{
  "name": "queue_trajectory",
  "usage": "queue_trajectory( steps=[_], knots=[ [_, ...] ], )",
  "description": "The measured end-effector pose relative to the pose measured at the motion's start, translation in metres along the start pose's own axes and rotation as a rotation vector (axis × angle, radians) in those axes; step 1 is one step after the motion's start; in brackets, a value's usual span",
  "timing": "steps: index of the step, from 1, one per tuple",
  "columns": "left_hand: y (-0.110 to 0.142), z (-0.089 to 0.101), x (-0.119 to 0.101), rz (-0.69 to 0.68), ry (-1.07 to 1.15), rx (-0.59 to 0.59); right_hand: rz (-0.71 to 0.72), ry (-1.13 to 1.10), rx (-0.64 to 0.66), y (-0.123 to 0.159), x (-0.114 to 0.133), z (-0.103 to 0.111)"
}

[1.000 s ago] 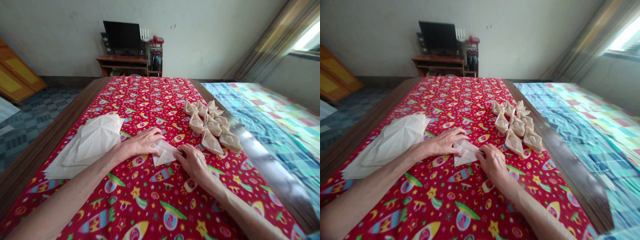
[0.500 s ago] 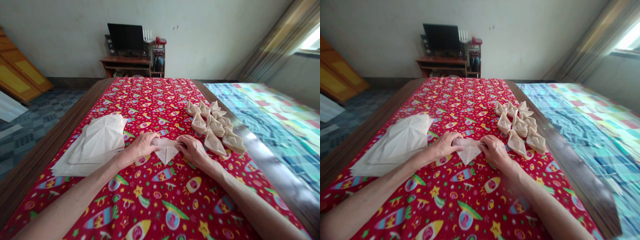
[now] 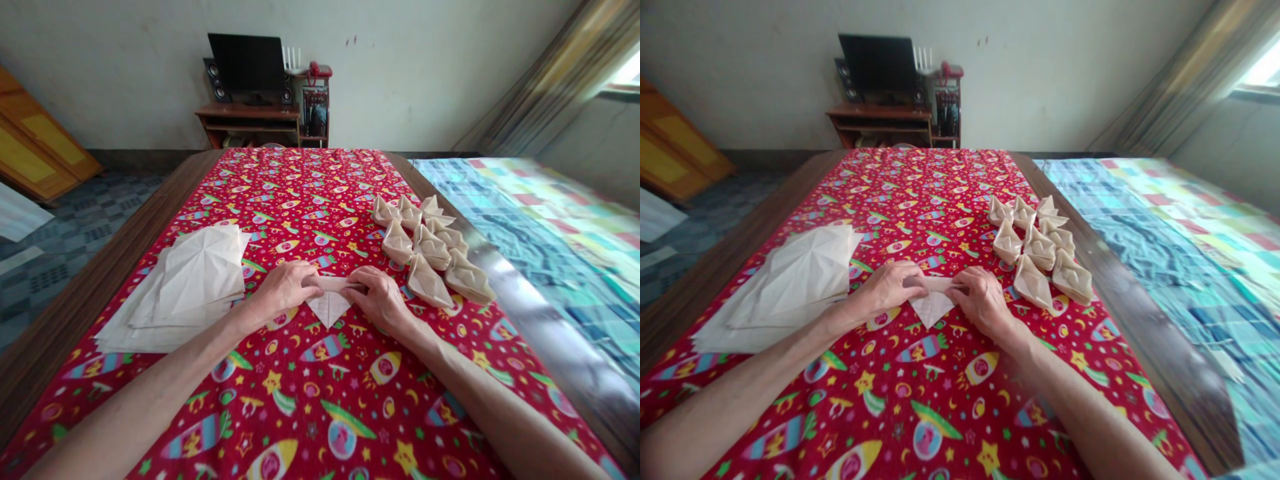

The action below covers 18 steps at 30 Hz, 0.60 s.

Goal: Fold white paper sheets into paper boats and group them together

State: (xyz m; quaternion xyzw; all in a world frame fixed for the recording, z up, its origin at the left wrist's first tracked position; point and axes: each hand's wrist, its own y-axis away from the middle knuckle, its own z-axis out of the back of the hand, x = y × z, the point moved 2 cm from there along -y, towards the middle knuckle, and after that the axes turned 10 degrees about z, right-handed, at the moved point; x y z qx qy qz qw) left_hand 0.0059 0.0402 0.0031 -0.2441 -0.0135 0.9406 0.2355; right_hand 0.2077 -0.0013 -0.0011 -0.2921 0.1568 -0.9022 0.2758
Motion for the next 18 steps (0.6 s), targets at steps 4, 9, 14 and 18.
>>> queue_trajectory(
  steps=[4, 9, 14, 18],
  knots=[
    [0.005, 0.0, 0.006, -0.103, 0.036, -0.059, 0.093, -0.02, -0.054, 0.004, -0.001, 0.001],
    [0.018, 0.007, 0.008, -0.331, -0.077, -0.109, 0.304, 0.134, 0.002, 0.012, 0.003, 0.008],
    [0.032, 0.017, 0.002, -0.402, -0.313, -0.042, 0.457, 0.304, 0.104, 0.019, 0.011, 0.015],
    [0.041, 0.022, -0.005, -0.383, -0.425, 0.001, 0.487, 0.392, 0.191, 0.022, 0.015, 0.017]
  ],
)
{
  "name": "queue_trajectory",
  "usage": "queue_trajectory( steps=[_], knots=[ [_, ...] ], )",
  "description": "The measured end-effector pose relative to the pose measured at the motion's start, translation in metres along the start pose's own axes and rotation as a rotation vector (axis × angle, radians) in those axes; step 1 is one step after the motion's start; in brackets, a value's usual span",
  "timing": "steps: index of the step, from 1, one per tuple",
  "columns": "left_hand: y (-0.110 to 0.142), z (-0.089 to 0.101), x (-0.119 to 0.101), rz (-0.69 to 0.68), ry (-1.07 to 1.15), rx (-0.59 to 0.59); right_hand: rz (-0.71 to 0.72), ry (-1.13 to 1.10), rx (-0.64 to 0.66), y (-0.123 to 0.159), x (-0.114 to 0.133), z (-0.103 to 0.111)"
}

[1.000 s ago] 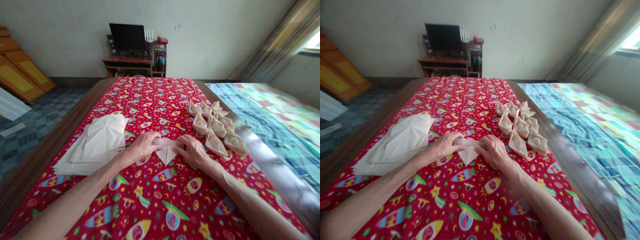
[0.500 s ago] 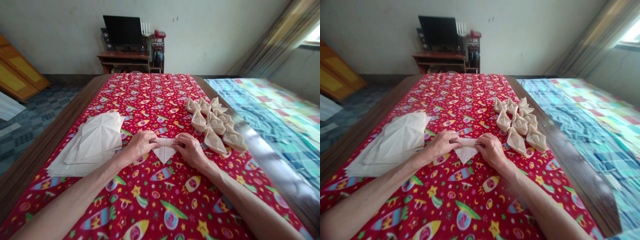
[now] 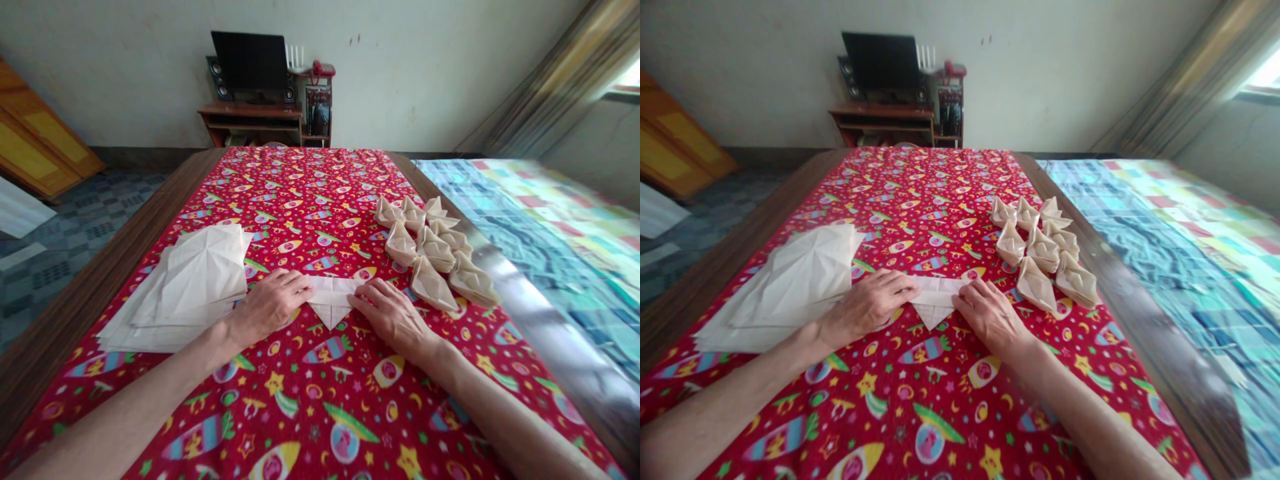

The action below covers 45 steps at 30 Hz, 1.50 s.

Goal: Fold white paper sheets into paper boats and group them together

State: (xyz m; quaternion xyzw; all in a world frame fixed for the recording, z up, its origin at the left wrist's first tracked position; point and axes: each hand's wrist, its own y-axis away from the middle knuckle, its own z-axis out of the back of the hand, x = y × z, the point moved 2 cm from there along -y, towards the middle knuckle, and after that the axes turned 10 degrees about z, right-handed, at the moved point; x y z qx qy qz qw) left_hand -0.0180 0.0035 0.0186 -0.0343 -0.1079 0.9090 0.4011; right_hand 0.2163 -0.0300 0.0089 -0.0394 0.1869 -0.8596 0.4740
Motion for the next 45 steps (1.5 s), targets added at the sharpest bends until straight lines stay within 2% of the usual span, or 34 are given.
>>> queue_trajectory(
  steps=[4, 9, 15, 19, 24, 32, 35, 37, 39, 43, 45],
  knots=[
    [0.008, 0.002, -0.007, 0.049, -0.046, 0.052, -0.011, 0.058, 0.076, 0.001, 0.004, 0.001],
    [0.015, 0.0, -0.02, 0.102, 0.024, 0.051, 0.022, 0.097, 0.092, -0.001, 0.013, 0.008],
    [0.009, -0.004, -0.045, 0.062, 0.171, 0.121, 0.036, 0.062, 0.011, 0.006, 0.019, 0.008],
    [0.005, -0.01, -0.051, 0.023, 0.209, 0.12, -0.038, -0.053, 0.063, 0.011, 0.024, 0.004],
    [0.008, -0.014, -0.045, 0.035, 0.213, 0.105, -0.093, -0.139, 0.138, 0.018, 0.025, 0.003],
    [0.027, -0.006, -0.028, 0.104, 0.136, 0.074, -0.146, -0.146, 0.147, 0.028, 0.018, 0.004],
    [0.037, -0.005, -0.022, 0.127, 0.099, 0.071, -0.174, -0.134, 0.108, 0.03, 0.016, 0.004],
    [0.042, -0.006, -0.019, 0.136, 0.097, 0.058, -0.209, -0.124, 0.045, 0.03, 0.015, 0.004],
    [0.043, -0.006, -0.017, 0.152, 0.128, -0.002, -0.246, -0.109, -0.043, 0.027, 0.014, 0.002],
    [0.027, -0.005, -0.008, 0.213, 0.241, -0.202, -0.294, -0.047, -0.145, 0.013, 0.011, -0.002],
    [0.012, -0.008, -0.001, 0.233, 0.289, -0.212, -0.34, -0.044, -0.147, 0.006, 0.007, -0.006]
  ],
)
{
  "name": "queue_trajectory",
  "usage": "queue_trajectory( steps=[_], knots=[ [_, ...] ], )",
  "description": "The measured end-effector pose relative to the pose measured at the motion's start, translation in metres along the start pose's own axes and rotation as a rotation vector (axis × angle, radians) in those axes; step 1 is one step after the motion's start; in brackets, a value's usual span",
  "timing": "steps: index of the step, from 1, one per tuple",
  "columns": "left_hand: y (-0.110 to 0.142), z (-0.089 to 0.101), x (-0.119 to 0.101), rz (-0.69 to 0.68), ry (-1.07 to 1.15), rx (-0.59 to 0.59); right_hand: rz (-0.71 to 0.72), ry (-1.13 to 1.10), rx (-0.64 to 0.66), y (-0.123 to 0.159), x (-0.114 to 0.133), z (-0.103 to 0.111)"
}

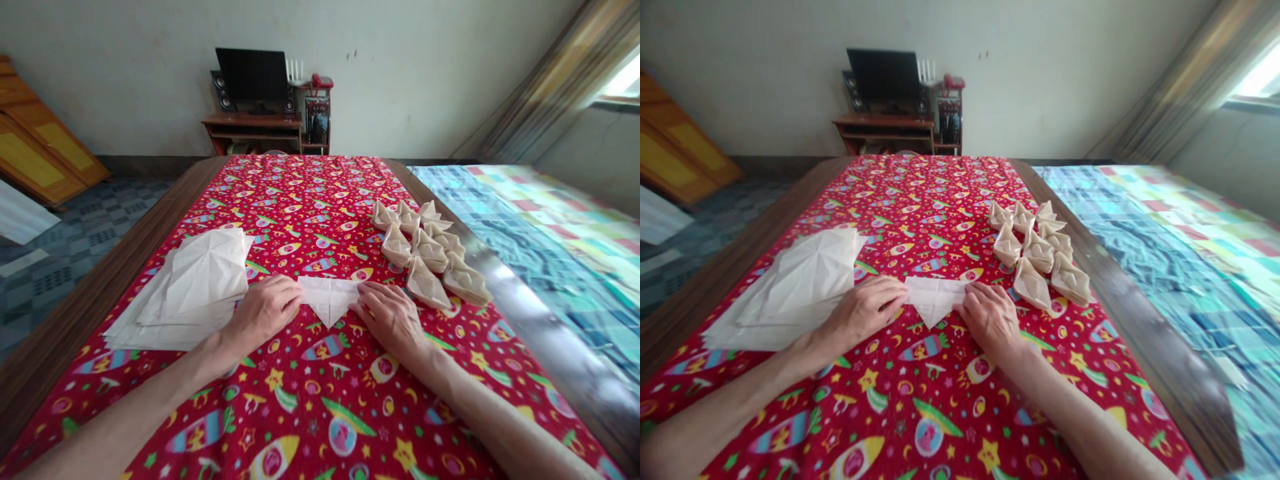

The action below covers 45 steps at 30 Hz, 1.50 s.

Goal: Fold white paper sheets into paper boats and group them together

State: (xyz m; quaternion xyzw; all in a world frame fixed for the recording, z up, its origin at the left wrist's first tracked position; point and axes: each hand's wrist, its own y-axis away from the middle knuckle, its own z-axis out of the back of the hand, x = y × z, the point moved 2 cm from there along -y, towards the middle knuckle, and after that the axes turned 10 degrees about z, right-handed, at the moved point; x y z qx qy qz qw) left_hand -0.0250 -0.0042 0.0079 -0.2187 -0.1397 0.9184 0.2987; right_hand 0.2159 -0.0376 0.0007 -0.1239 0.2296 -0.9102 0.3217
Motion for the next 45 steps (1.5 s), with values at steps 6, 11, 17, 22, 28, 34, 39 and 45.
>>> queue_trajectory(
  steps=[6, 11, 17, 22, 28, 34, 39, 45],
  knots=[
    [-0.035, -0.016, 0.009, 0.031, -0.048, 0.091, -0.074, -0.122, -0.038, -0.005, -0.02, -0.013],
    [-0.042, -0.019, 0.004, 0.07, -0.107, 0.185, -0.051, -0.146, -0.014, -0.004, -0.027, -0.017],
    [-0.045, -0.017, 0.007, 0.246, -0.005, 0.343, -0.002, -0.227, -0.019, -0.009, -0.022, -0.012],
    [-0.042, -0.014, 0.004, 0.368, 0.241, 0.43, -0.05, -0.306, -0.042, -0.012, -0.019, -0.009],
    [-0.041, -0.001, -0.02, 0.238, 0.251, 0.273, -0.253, -0.528, -0.031, -0.015, -0.02, -0.006],
    [-0.035, 0.025, -0.048, -0.137, -0.198, -0.137, -0.014, -0.355, -0.271, -0.02, -0.011, 0.019],
    [-0.027, 0.011, -0.046, -0.18, -0.405, -0.087, 0.241, 0.06, -0.071, -0.015, -0.001, 0.016],
    [-0.013, -0.005, -0.039, -0.118, -0.33, 0.109, 0.3, 0.107, 0.069, -0.01, 0.0, 0.003]
  ],
)
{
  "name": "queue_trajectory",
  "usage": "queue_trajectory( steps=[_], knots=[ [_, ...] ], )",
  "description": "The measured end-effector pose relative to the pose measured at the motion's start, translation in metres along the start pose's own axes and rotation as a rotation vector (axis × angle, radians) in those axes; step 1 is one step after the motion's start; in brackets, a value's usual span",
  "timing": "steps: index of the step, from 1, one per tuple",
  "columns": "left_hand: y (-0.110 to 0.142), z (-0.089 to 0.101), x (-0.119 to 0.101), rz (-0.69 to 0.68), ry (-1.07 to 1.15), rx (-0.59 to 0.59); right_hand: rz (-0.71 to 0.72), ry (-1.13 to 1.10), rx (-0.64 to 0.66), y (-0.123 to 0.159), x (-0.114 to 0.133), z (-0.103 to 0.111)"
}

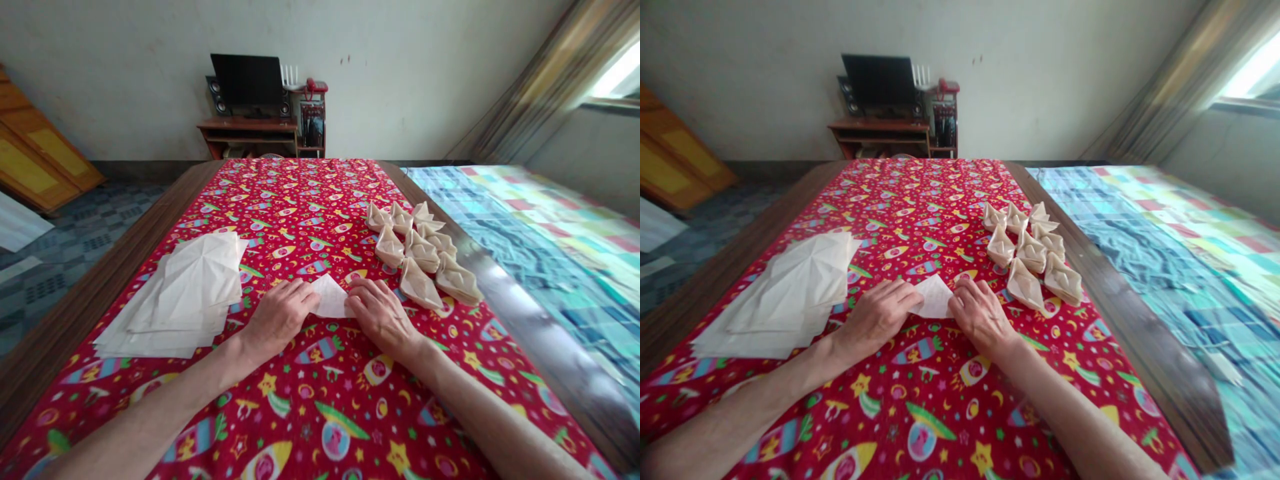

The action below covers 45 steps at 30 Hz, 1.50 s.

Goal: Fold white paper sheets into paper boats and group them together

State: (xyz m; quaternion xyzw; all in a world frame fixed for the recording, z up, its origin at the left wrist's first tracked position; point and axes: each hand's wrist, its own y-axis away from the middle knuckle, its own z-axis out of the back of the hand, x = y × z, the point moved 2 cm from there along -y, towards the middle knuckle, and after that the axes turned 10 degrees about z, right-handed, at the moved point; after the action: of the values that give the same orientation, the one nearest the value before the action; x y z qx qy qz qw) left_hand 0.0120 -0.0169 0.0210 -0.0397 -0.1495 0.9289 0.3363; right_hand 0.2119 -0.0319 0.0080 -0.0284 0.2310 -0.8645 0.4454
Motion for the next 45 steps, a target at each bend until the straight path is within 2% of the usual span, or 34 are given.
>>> queue_trajectory(
  steps=[3, 7, 11, 14, 16, 20, 25, 31, 39, 45],
  knots=[
    [0.005, -0.001, 0.003, 0.034, 0.103, 0.023, 0.004, 0.033, 0.017, 0.004, 0.003, 0.001],
    [0.011, -0.007, 0.008, 0.047, 0.204, -0.004, 0.007, 0.098, 0.045, 0.01, 0.012, 0.011],
    [0.012, -0.015, 0.011, 0.06, 0.248, -0.043, 0.045, 0.07, -0.016, 0.008, 0.018, 0.019],
    [0.013, -0.018, 0.013, 0.068, 0.272, -0.061, 0.067, -0.015, -0.06, 0.004, 0.016, 0.015],
    [0.012, -0.019, 0.015, 0.072, 0.297, -0.074, 0.015, -0.084, -0.055, 0.004, 0.011, 0.008],
    [0.012, -0.02, 0.023, 0.141, 0.405, -0.104, -0.185, -0.219, -0.044, 0.008, 0.002, -0.002],
    [0.009, -0.023, 0.034, 0.226, 0.556, -0.117, -0.319, -0.301, -0.012, 0.009, -0.001, 0.0],
    [0.009, -0.028, 0.038, 0.283, 0.486, -0.07, -0.459, -0.268, 0.08, 0.005, -0.004, 0.003],
    [0.002, -0.021, 0.036, 0.384, 0.282, -0.019, -0.472, -0.164, 0.188, -0.001, -0.003, 0.002],
    [-0.001, -0.02, 0.036, 0.39, 0.137, 0.005, -0.469, -0.155, 0.192, -0.002, -0.004, 0.001]
  ],
)
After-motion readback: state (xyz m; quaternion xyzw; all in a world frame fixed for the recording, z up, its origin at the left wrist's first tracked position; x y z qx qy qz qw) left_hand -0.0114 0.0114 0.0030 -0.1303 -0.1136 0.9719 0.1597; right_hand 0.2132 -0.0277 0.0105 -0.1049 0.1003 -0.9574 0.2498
